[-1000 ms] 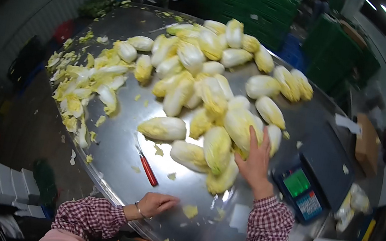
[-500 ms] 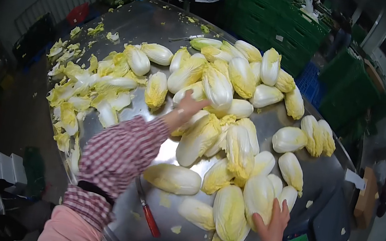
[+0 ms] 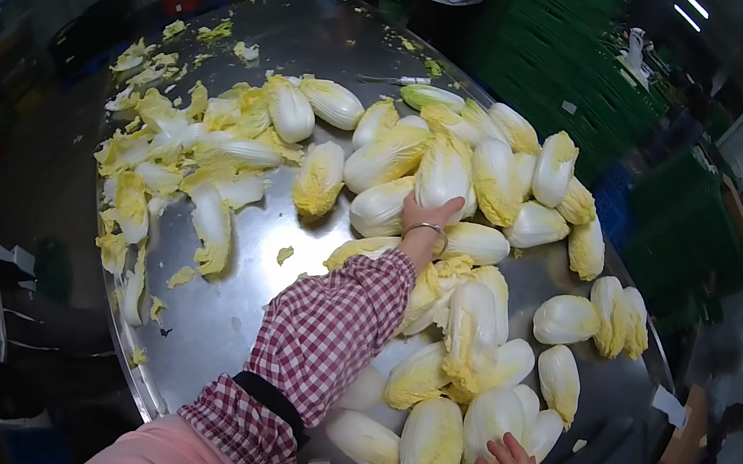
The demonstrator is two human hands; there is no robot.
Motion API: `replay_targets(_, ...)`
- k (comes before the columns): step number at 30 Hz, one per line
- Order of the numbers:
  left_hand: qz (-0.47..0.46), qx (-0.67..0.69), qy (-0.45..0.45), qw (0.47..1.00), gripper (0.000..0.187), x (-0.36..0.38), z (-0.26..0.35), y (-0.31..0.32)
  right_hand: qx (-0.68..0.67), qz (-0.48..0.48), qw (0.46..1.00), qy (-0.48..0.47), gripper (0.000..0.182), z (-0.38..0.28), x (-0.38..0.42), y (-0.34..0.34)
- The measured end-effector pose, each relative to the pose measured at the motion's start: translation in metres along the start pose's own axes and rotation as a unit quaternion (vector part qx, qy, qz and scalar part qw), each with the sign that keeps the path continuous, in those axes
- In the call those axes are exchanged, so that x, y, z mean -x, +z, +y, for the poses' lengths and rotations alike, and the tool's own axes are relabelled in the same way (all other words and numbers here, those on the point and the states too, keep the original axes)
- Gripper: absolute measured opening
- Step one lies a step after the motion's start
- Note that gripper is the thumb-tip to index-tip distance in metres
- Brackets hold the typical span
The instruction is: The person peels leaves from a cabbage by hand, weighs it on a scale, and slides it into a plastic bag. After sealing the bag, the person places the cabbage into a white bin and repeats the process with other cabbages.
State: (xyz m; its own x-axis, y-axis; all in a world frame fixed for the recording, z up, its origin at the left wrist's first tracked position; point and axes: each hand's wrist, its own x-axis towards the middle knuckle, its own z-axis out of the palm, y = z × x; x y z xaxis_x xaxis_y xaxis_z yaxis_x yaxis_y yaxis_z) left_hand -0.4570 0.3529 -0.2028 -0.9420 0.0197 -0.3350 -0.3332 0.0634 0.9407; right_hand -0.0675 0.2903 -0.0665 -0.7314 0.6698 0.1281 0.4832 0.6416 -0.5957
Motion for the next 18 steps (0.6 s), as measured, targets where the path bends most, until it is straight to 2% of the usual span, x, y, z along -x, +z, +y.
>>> replay_targets(2, -0.007, 0.097, -0.002, 0.995, 0.103, -0.012, -0.010, 0.003, -0.002, -0.016, 1.000, -0.005, 0.022, -0.015, -0.008, 0.002)
replay_targets(4, -0.007, 0.133, -0.022, 0.991, 0.101, -0.015, -0.014, 0.007, -0.007, -0.040, 0.999, -0.018, 0.021, -0.021, -0.017, 0.009)
replay_targets(6, -0.014, 0.168, -0.040, 0.985, 0.099, -0.009, -0.007, -0.015, -0.054, -0.050, 0.997, -0.028, 0.024, -0.017, -0.024, 0.014)
replay_targets(7, -0.057, 0.261, -0.090, 0.959, 0.087, 0.005, 0.005, -0.024, -0.057, -0.056, 0.996, -0.035, 0.024, -0.016, -0.030, 0.017)
replay_targets(8, -0.101, 0.351, -0.137, 0.921, 0.076, 0.018, 0.015, -0.035, -0.097, -0.046, 0.994, -0.037, 0.029, -0.014, -0.037, 0.023)
replay_targets(9, -0.093, 0.351, -0.134, 0.922, 0.076, 0.023, 0.012, -0.042, -0.137, -0.037, 0.989, -0.038, 0.033, -0.013, -0.045, 0.029)
replay_targets(10, -0.138, 0.367, -0.122, 0.912, 0.076, 0.029, 0.009, -0.048, -0.185, -0.057, 0.981, -0.018, 0.045, -0.015, -0.055, 0.035)
replay_targets(13, -0.248, 0.377, -0.090, 0.888, 0.080, 0.059, 0.013, -0.074, -0.434, 0.005, 0.898, 0.070, 0.057, -0.052, -0.101, 0.065)
replay_targets(15, -0.270, 0.310, 0.009, 0.912, 0.081, 0.080, 0.015, -0.080, -0.548, 0.019, 0.829, 0.112, 0.057, -0.050, -0.141, 0.092)
replay_targets(16, -0.283, 0.232, 0.083, 0.927, 0.081, 0.091, 0.009, -0.083, -0.550, 0.019, 0.827, 0.112, 0.057, -0.045, -0.166, 0.099)
replay_targets(17, -0.295, 0.150, 0.158, 0.930, 0.081, 0.102, 0.004, -0.087, -0.635, -0.078, 0.755, 0.144, 0.054, -0.040, -0.193, 0.104)
replay_targets(18, -0.384, 0.153, 0.164, 0.895, 0.076, 0.114, 0.007, -0.104, -0.706, -0.173, 0.665, 0.173, 0.052, -0.038, -0.206, 0.108)
